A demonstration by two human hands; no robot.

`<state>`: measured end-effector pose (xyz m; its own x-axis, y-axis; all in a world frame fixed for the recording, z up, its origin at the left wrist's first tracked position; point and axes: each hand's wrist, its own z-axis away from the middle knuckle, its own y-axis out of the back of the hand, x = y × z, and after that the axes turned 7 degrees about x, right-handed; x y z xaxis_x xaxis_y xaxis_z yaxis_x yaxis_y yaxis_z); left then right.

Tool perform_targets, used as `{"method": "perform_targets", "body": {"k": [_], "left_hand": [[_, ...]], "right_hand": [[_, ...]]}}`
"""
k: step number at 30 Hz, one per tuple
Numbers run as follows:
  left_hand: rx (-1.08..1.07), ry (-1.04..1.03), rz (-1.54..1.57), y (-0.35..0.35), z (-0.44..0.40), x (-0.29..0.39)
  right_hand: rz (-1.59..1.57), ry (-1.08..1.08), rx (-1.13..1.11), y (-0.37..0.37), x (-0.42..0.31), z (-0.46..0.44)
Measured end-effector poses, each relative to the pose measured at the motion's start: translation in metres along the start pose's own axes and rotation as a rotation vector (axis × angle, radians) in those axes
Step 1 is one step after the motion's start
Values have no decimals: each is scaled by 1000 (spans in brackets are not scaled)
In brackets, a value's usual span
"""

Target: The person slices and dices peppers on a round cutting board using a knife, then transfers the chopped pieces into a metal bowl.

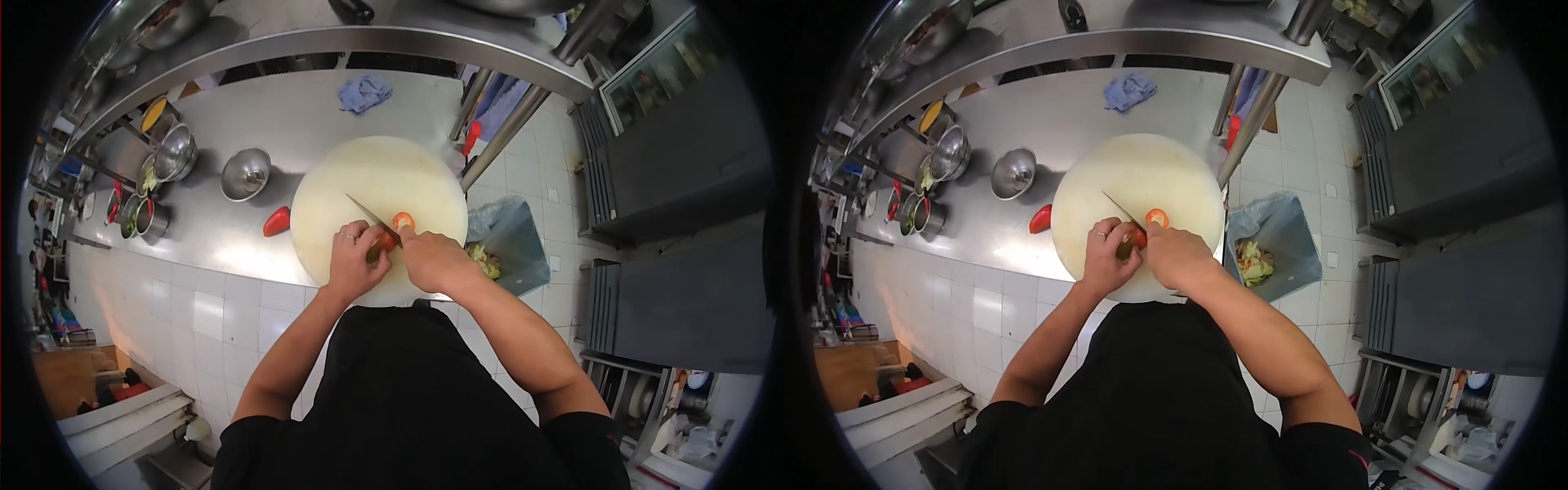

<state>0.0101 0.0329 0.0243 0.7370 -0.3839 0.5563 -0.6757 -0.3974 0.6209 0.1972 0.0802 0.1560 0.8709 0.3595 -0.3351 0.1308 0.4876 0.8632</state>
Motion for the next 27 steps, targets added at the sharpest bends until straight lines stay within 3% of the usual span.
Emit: {"method": "perform_targets", "body": {"k": [6,8,10,14,15,17,21,23,25,27], "left_hand": [[-29,-94,-189,18,-1,-4],[-7,-78,-240,16,2,0],[-11,139,-40,9,6,8],[30,158,91,-19,12,2],[12,171,96,-22,12,3],[-14,181,96,-27,13,2],[54,137,124,-34,10,2],[54,168,153,-36,9,0],[60,96,90,-36,10,-1],[79,105,110,-38,11,0]], "right_hand": [[-266,-127,-42,-12,34,16],[-608,-336,-134,-9,41,41],[-674,-369,-75,-26,64,65],[-648,-567,106,-15,88,110],[-653,-575,109,-20,94,116],[-358,-465,390,-34,102,122],[-759,-488,214,-44,97,111],[-646,-406,312,-75,106,112],[-888,-373,285,-80,103,120],[-887,-314,332,-90,104,123]]}}
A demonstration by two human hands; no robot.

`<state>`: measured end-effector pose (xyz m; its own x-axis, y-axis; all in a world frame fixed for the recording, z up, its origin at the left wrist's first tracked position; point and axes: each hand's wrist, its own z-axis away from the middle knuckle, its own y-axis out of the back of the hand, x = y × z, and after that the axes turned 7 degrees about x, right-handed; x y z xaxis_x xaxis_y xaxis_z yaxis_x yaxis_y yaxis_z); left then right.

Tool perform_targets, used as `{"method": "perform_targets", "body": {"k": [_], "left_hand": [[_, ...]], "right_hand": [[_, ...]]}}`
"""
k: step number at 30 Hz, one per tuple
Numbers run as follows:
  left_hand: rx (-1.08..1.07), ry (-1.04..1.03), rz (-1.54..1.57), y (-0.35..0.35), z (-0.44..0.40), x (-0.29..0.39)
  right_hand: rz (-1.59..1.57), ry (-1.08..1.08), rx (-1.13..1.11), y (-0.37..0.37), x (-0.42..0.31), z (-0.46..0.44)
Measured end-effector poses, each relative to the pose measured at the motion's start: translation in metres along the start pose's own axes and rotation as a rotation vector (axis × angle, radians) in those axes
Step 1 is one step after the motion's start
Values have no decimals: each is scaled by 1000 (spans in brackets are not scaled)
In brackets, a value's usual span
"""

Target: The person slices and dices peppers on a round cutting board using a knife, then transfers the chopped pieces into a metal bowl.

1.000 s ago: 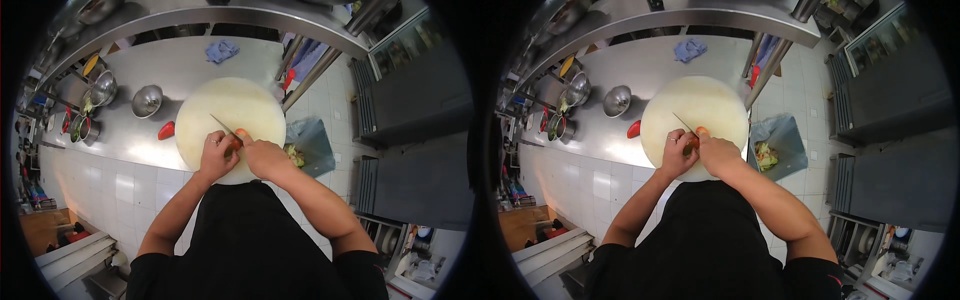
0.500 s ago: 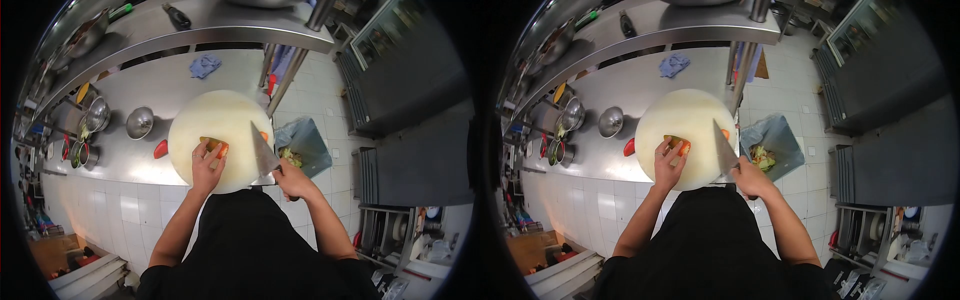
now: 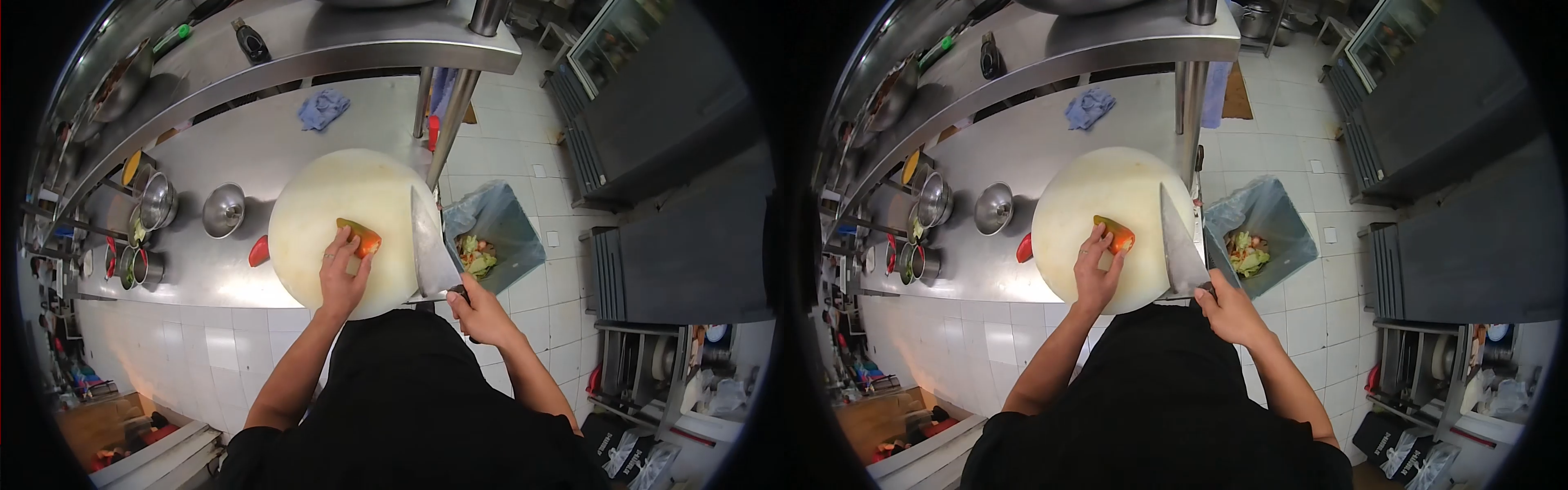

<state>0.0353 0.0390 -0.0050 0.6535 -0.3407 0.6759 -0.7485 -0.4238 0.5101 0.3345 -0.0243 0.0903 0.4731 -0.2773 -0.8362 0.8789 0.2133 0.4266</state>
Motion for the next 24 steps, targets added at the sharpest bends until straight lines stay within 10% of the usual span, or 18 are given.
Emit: {"method": "perform_targets", "body": {"k": [24], "left_hand": [[-158,-34,159,30,-20,-6]], "right_hand": [[218,79,-177,-41,-59,-116]]}}
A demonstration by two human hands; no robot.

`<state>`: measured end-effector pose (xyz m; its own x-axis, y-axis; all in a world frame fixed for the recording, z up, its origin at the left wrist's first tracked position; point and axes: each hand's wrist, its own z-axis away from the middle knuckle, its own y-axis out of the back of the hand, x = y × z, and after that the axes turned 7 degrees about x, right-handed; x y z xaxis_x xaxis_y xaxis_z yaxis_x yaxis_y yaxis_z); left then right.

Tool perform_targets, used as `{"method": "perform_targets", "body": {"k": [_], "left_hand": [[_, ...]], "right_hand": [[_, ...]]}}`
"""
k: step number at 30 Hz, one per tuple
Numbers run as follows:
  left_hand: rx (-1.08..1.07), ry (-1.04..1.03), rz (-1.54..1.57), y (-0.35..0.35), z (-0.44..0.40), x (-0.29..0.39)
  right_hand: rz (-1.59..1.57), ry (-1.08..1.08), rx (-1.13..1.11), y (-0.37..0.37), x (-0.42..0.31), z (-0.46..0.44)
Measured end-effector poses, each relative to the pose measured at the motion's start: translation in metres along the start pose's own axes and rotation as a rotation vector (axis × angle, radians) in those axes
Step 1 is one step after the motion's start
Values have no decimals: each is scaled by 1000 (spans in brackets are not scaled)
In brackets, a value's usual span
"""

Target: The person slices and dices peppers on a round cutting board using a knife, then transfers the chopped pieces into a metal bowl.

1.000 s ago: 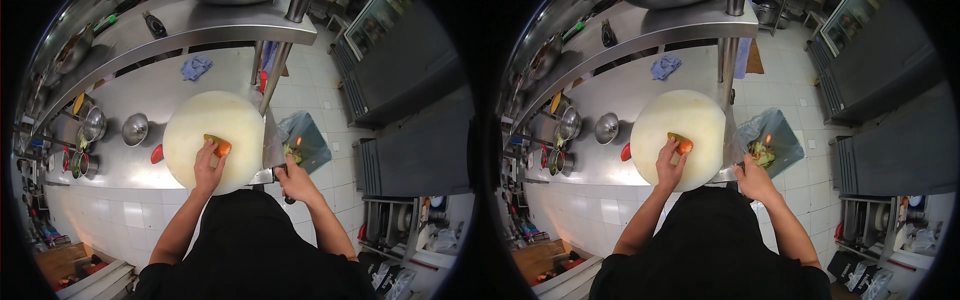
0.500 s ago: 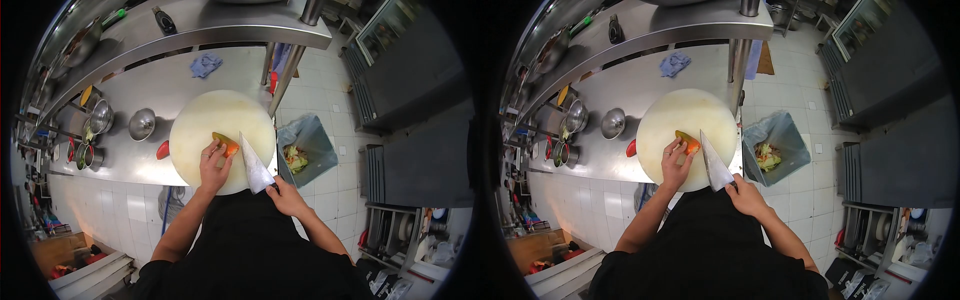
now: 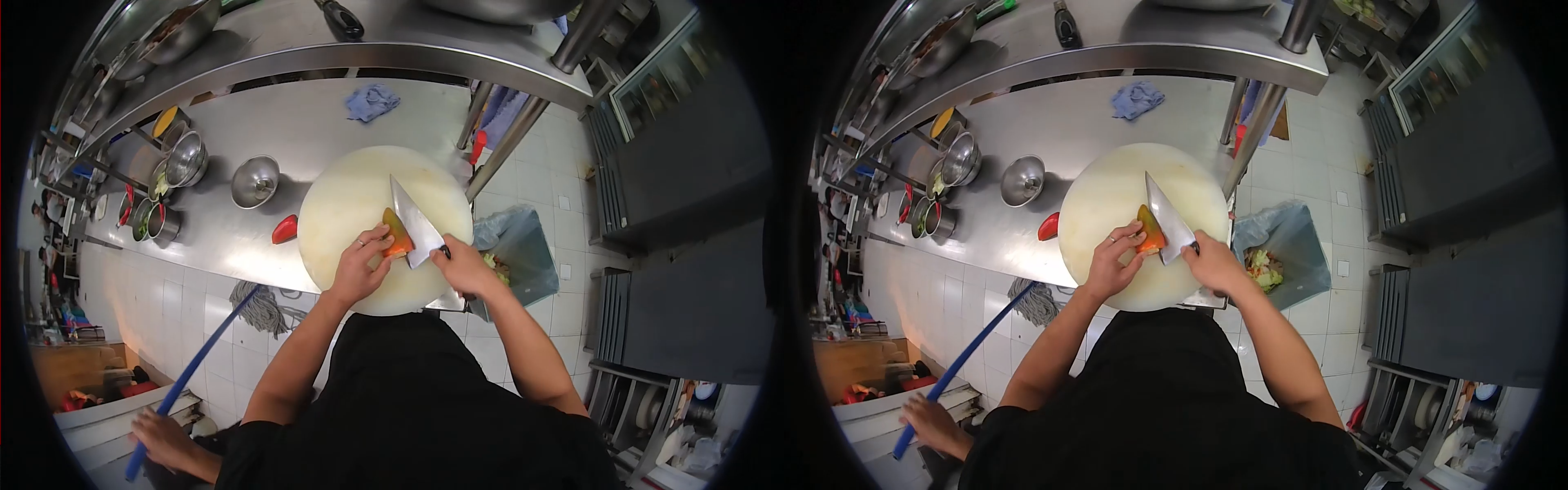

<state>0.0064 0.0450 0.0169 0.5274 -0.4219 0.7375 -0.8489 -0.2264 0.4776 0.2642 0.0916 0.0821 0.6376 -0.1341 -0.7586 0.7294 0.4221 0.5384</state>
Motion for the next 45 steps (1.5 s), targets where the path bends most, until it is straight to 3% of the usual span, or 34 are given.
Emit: {"method": "perform_targets", "body": {"k": [9,14,17,19,20,23,25,26,37,41,44,45], "left_hand": [[-72,-8,-19,9,1,-6],[18,39,-39,1,10,-3],[105,-50,-146,-7,1,23],[71,230,-337,-15,-8,34],[67,228,-336,-16,-11,36],[181,186,-475,-17,-19,34],[245,-48,-480,-11,-17,26],[235,-49,-476,-12,-14,26],[61,214,-341,10,-17,24],[82,205,-272,28,-12,0],[205,326,-167,35,-9,-9],[218,489,-59,37,-7,-10]], "right_hand": [[64,-3,-171,14,-32,-58],[-16,-74,-253,18,6,23],[-66,-142,-276,6,23,65],[-95,-176,-278,2,26,74],[-119,-193,-288,1,28,76],[-149,-198,-300,5,27,80],[-157,-190,-302,7,20,79],[-134,-174,-274,3,12,76],[-153,-208,-325,3,16,86],[-188,-224,-292,-3,13,86],[-204,-217,-303,-3,15,85],[-219,-213,-304,-4,15,86]]}}
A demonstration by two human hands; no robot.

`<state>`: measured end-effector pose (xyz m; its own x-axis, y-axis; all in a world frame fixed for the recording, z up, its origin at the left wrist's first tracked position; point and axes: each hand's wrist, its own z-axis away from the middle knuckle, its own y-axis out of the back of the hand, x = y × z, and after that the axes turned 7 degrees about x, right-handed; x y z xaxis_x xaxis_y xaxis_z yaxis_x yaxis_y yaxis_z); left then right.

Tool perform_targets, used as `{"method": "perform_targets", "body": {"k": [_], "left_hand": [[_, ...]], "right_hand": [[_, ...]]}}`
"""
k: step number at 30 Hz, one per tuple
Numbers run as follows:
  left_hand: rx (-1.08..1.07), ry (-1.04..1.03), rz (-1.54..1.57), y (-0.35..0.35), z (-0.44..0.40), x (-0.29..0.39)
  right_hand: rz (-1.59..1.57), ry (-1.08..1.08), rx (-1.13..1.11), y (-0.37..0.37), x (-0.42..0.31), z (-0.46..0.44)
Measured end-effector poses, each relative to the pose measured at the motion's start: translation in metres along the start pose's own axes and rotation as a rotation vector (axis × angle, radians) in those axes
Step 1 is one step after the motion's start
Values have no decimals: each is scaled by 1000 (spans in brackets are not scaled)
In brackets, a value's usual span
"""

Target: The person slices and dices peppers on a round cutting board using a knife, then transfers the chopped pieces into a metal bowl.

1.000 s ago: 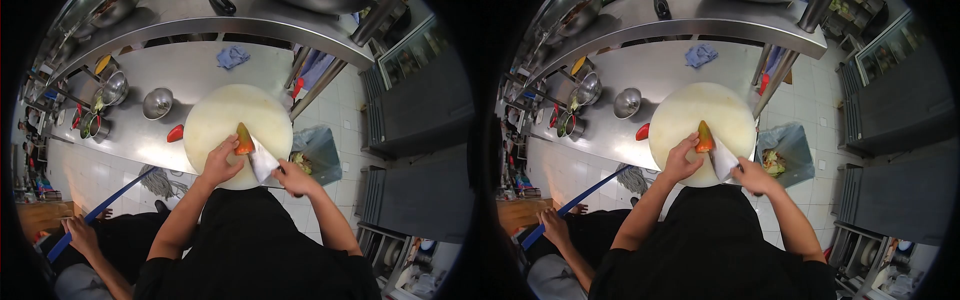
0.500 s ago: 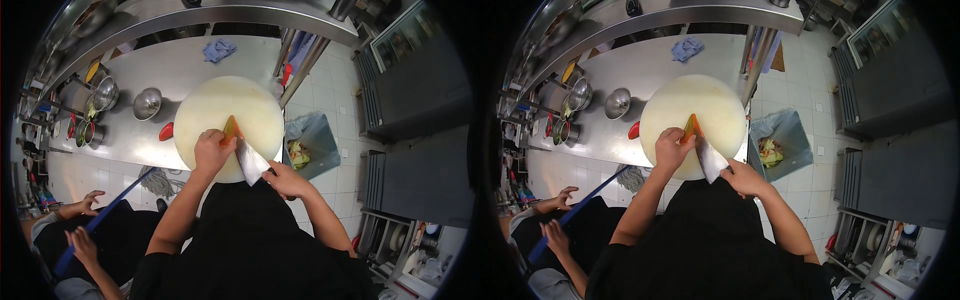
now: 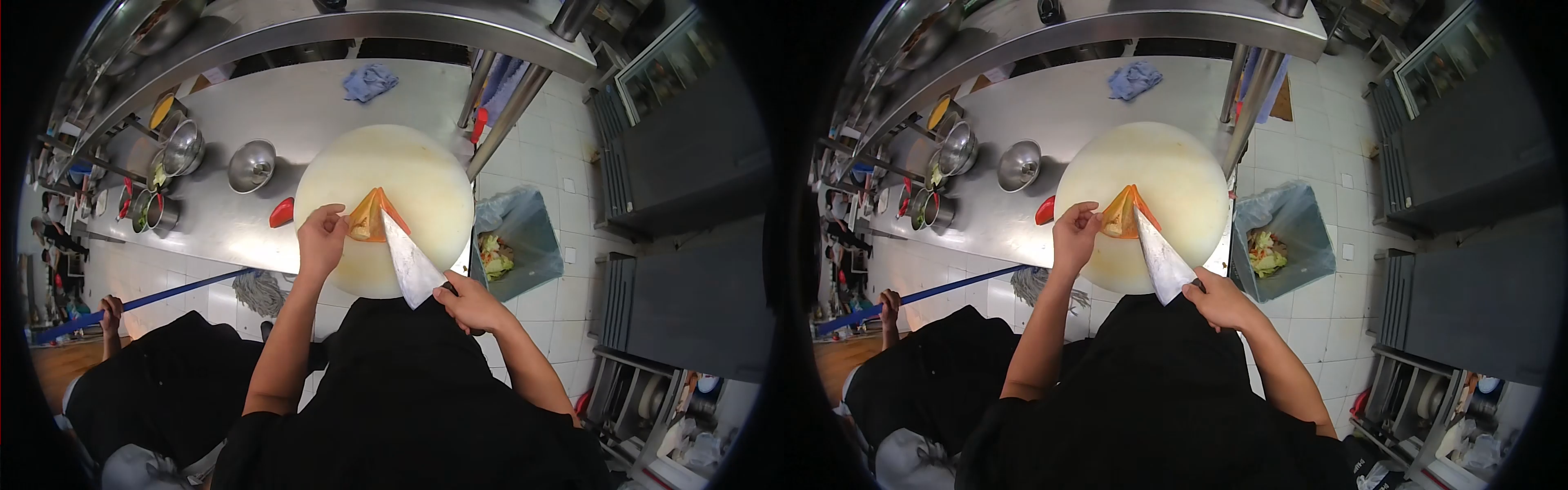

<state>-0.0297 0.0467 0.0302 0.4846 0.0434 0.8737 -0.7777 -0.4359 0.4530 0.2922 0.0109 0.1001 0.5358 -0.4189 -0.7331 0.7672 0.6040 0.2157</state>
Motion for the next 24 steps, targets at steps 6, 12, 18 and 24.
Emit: {"method": "perform_targets", "body": {"k": [6,12,18,24], "left_hand": [[-26,115,19,-5,4,-2],[14,27,-58,-4,5,-4],[40,-44,-156,-4,6,-7],[-38,-74,-322,-3,8,11]], "right_hand": [[2,42,10,-17,3,-29],[23,50,11,-15,-1,-37],[56,-7,-176,15,-14,-29],[46,9,-116,-4,-4,-41]]}}
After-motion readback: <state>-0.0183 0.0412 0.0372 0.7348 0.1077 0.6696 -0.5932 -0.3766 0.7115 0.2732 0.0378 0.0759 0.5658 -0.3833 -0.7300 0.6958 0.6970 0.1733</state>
